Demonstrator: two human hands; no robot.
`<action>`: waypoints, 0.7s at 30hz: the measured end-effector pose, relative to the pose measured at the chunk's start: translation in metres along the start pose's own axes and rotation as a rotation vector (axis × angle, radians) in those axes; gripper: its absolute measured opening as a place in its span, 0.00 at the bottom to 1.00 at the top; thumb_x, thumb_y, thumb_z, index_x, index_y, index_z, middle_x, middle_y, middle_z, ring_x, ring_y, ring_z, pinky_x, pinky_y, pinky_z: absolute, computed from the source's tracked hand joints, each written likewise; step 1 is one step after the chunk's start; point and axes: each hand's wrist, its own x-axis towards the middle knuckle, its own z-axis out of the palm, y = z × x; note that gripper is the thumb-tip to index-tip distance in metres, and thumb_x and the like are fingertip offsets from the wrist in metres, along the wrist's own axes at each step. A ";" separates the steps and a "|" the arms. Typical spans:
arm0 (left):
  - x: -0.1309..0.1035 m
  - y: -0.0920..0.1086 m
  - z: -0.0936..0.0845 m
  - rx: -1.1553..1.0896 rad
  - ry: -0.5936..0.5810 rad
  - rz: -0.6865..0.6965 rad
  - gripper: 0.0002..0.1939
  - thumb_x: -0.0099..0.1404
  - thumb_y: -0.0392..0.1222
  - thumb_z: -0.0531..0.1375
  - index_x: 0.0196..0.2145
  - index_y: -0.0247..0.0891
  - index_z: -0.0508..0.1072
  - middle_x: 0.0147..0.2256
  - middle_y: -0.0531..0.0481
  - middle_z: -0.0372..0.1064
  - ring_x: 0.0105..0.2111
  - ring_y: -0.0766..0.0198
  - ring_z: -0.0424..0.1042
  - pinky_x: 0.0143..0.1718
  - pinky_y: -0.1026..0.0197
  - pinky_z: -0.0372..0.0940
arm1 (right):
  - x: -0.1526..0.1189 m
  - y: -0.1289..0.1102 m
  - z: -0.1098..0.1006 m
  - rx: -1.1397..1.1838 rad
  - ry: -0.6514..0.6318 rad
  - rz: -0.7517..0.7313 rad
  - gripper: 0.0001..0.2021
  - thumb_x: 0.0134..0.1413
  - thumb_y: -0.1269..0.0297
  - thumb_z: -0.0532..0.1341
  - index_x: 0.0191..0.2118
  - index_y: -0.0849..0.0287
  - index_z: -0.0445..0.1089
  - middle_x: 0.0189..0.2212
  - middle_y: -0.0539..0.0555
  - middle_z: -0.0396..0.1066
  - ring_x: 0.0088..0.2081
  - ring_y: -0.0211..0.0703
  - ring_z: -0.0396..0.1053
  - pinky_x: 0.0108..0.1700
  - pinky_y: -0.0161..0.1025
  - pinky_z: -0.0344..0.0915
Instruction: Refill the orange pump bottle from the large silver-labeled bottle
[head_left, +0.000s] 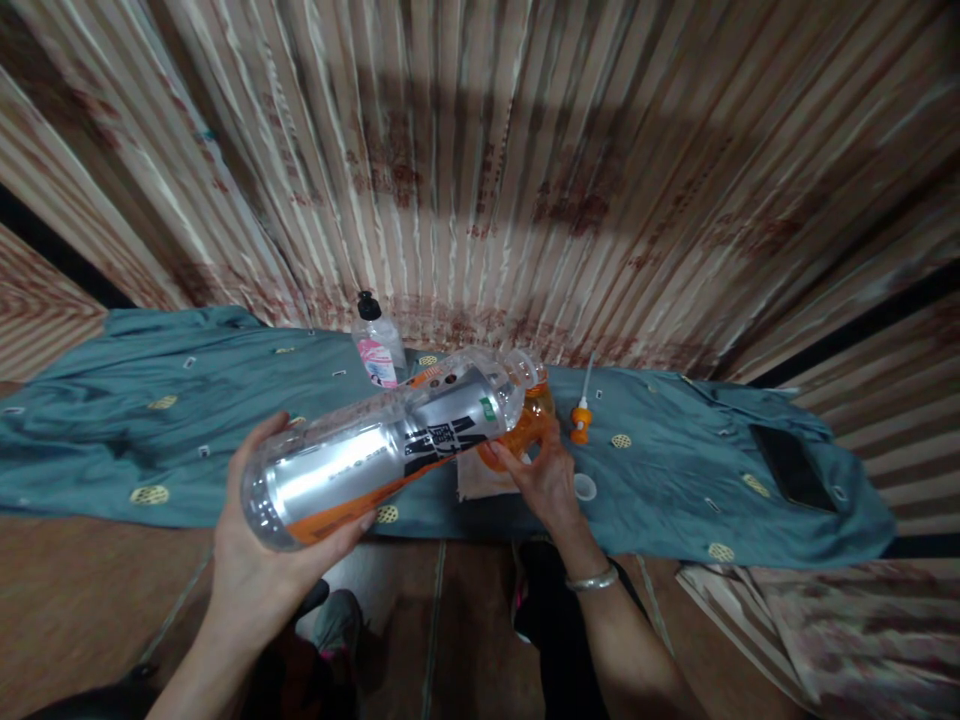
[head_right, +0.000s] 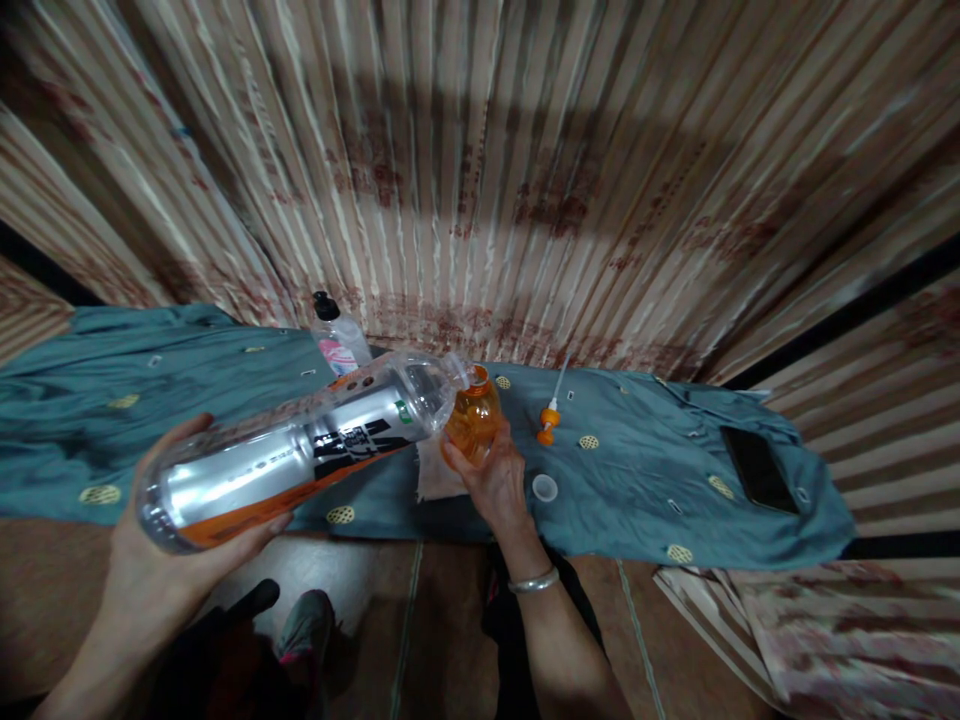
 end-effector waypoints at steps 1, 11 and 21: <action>0.000 0.000 -0.001 0.013 -0.046 0.000 0.55 0.46 0.56 0.78 0.69 0.50 0.68 0.57 0.43 0.79 0.51 0.40 0.83 0.54 0.41 0.81 | 0.000 0.000 0.000 0.000 0.000 0.001 0.33 0.53 0.45 0.72 0.58 0.57 0.68 0.45 0.65 0.83 0.45 0.65 0.83 0.48 0.61 0.81; 0.000 -0.004 -0.006 0.024 -0.058 0.040 0.53 0.47 0.54 0.79 0.70 0.52 0.67 0.57 0.44 0.79 0.50 0.40 0.84 0.50 0.41 0.83 | 0.000 0.006 0.005 -0.026 0.020 -0.014 0.41 0.53 0.29 0.66 0.59 0.58 0.67 0.44 0.65 0.83 0.45 0.64 0.83 0.48 0.61 0.81; 0.001 -0.006 -0.005 0.009 -0.047 0.005 0.54 0.46 0.54 0.79 0.69 0.53 0.68 0.58 0.44 0.78 0.51 0.38 0.83 0.52 0.40 0.82 | 0.001 0.005 0.003 -0.015 0.015 -0.029 0.42 0.54 0.30 0.67 0.61 0.59 0.65 0.46 0.68 0.83 0.46 0.66 0.83 0.48 0.61 0.81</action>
